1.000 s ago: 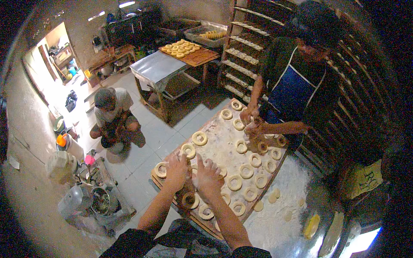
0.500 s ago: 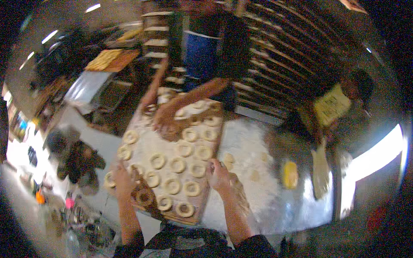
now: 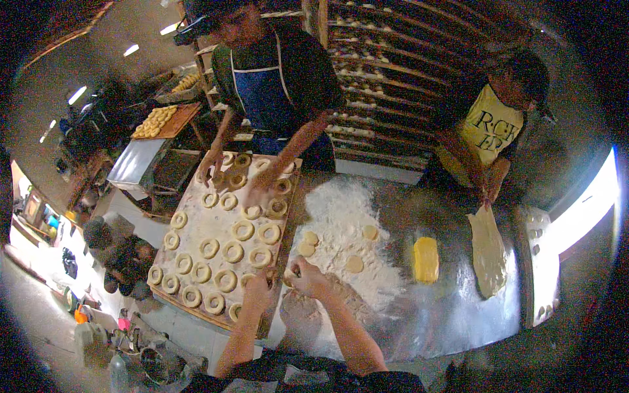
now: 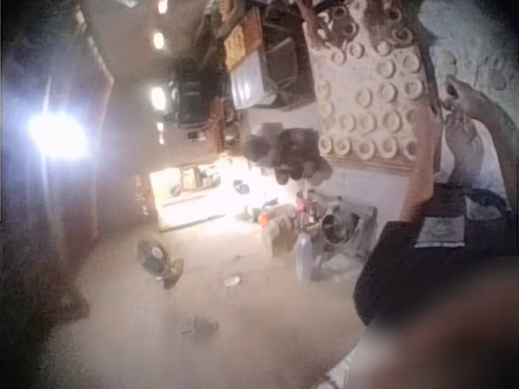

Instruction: The person shapes small dough pieces into rings by hand and places them on a wooden board. Other workers are also shaping dough nearby in a bakery setting.

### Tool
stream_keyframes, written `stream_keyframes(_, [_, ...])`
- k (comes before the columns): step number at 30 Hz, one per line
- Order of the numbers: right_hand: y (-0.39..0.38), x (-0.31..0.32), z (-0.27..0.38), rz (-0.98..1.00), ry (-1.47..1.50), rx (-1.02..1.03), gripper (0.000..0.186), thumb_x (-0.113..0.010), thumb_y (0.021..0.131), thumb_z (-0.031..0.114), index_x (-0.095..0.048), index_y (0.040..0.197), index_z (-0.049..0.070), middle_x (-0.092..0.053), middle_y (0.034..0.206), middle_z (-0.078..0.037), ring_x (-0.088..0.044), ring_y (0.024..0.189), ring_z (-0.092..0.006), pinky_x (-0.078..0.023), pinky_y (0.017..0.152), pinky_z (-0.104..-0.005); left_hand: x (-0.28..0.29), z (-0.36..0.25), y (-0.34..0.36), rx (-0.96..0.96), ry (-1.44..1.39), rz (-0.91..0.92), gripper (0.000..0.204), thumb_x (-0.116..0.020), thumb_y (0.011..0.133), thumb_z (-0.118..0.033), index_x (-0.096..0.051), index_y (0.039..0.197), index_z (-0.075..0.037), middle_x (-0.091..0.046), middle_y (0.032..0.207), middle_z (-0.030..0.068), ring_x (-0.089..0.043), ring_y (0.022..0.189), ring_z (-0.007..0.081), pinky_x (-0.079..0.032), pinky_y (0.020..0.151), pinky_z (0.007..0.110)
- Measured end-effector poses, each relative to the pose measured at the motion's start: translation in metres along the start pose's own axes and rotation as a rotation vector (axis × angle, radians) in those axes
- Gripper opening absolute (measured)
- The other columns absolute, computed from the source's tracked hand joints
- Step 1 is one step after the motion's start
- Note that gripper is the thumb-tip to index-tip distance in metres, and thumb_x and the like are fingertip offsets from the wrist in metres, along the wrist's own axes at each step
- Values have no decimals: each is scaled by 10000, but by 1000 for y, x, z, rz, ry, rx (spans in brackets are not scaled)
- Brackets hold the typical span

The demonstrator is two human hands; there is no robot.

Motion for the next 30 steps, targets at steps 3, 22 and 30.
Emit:
stream_keyframes(3, [-33, 29, -10, 17, 574, 9, 444, -708, 870, 83, -442, 1226, 92, -643, 1037, -182, -658, 951, -233, -547, 760, -372, -27, -18, -8, 241, -623, 276, 358, -632, 957, -301, -667, 1154, -4, -732, 887, 175, -715, 780, 264, -562, 704, 406])
stream_keyframes(22, [-53, 55, 5, -135, 839, 280, 764, -677, 804, -7, -306, 1462, 107, -618, 1037, -111, -633, 1018, -285, -484, 970, -445, 3, -117, -17, -251, -178, -354, 374, -630, 809, 35, -562, 1175, -5, -643, 922, 187, -642, 813, 334, -510, 752, 393])
stream_keyframes(30, [-32, 12, 57, 14, 959, 172, 569, -616, 911, 277, -376, 1380, 61, -652, 899, -120, -643, 834, -210, -530, 763, -362, 13, -30, -21, -135, -1362, -117, 451, -458, 842, 72, -473, 1278, -41, -557, 1056, 45, -552, 892, 149, -487, 760, 283])
Point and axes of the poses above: each hand's wrist, its own y-axis towards the middle knuckle, its own x-axis out of the back of the hand, z = x × y, the point moved 5 cm from there along y, towards the middle knuckle
